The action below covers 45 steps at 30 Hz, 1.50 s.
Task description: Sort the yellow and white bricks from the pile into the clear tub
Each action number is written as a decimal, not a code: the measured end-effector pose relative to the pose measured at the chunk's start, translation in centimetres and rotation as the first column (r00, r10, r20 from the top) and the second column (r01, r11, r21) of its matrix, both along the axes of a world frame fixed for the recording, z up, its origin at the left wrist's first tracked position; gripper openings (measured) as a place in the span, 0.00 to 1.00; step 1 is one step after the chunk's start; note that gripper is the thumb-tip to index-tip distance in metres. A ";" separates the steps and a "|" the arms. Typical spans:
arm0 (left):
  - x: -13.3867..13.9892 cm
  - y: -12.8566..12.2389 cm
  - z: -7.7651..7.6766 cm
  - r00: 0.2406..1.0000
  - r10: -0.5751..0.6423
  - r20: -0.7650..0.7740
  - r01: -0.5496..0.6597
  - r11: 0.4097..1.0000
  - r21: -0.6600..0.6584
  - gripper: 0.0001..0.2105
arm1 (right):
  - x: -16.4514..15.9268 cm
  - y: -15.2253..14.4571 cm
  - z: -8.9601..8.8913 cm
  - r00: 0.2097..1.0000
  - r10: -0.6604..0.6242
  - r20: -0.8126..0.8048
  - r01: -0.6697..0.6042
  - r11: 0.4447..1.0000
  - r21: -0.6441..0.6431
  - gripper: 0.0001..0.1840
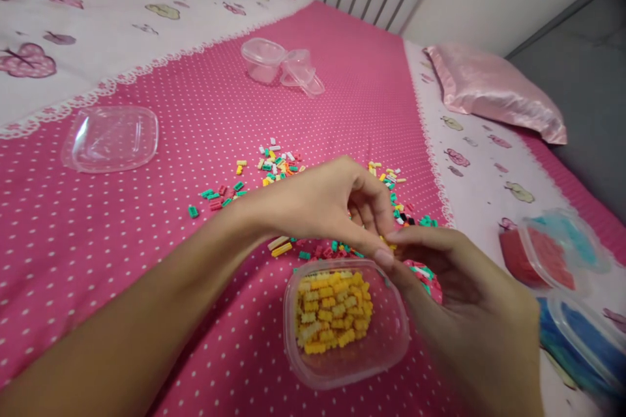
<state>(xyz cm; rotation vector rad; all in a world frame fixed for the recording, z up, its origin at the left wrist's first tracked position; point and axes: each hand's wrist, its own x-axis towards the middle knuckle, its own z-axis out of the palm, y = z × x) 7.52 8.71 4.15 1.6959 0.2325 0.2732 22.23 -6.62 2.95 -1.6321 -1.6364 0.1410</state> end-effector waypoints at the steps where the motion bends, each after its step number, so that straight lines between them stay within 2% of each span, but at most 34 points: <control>1: 0.0 0.1 0.0 1.000 -0.003 -0.005 0.003 1.000 -0.008 0.08 | 0.0 0.0 0.1 1.000 0.002 0.007 -0.002 1.000 0.010 0.08; 3: -0.3 0.3 0.0 1.000 -0.015 -0.014 0.015 1.000 -0.008 0.09 | 0.3 0.1 0.4 0.998 0.031 0.046 -0.032 0.999 0.015 0.07; 6: -0.9 1.1 0.0 1.000 0.003 -0.028 -0.002 0.999 0.050 0.08 | 1.0 0.1 1.0 0.972 0.173 0.157 -0.166 0.984 -0.058 0.10; 8: -1.5 1.7 0.0 0.998 0.040 -0.046 -0.035 0.993 0.116 0.08 | 1.3 -0.2 1.4 0.932 0.297 0.208 -0.268 0.950 -0.158 0.13; 11: -2.1 2.3 0.1 0.992 0.111 -0.057 -0.099 0.980 0.175 0.06 | 1.2 -0.8 1.4 0.877 0.436 0.201 -0.373 0.883 -0.286 0.15; 14: -2.2 2.4 0.1 0.987 0.153 -0.046 -0.142 0.973 0.183 0.05 | 0.6 -1.3 1.0 0.845 0.500 0.190 -0.429 0.845 -0.319 0.18; 19: -2.1 2.5 -0.2 0.991 0.129 -0.034 -0.119 0.972 0.202 0.06 | -0.3 -1.4 0.6 0.818 0.528 0.227 -0.443 0.831 -0.337 0.22; 24: -2.1 2.6 -0.5 0.990 0.139 -0.034 -0.130 0.970 0.207 0.06 | 0.0 -1.4 0.6 0.806 0.524 0.273 -0.418 0.832 -0.365 0.15; 28: -2.0 2.5 -0.5 0.988 0.151 -0.036 -0.139 0.963 0.230 0.07 | 0.5 -1.4 0.3 0.800 0.532 0.277 -0.377 0.805 -0.458 0.10; 37: -1.9 2.5 -0.5 0.984 0.174 -0.033 -0.159 0.952 0.263 0.06 | 0.6 -1.6 0.5 0.794 0.547 0.266 -0.364 0.777 -0.513 0.12; 45: -1.9 2.3 -0.3 0.981 0.192 -0.038 -0.173 0.943 0.285 0.06 | 0.4 -1.5 0.3 0.781 0.524 0.341 -0.333 0.810 -0.483 0.14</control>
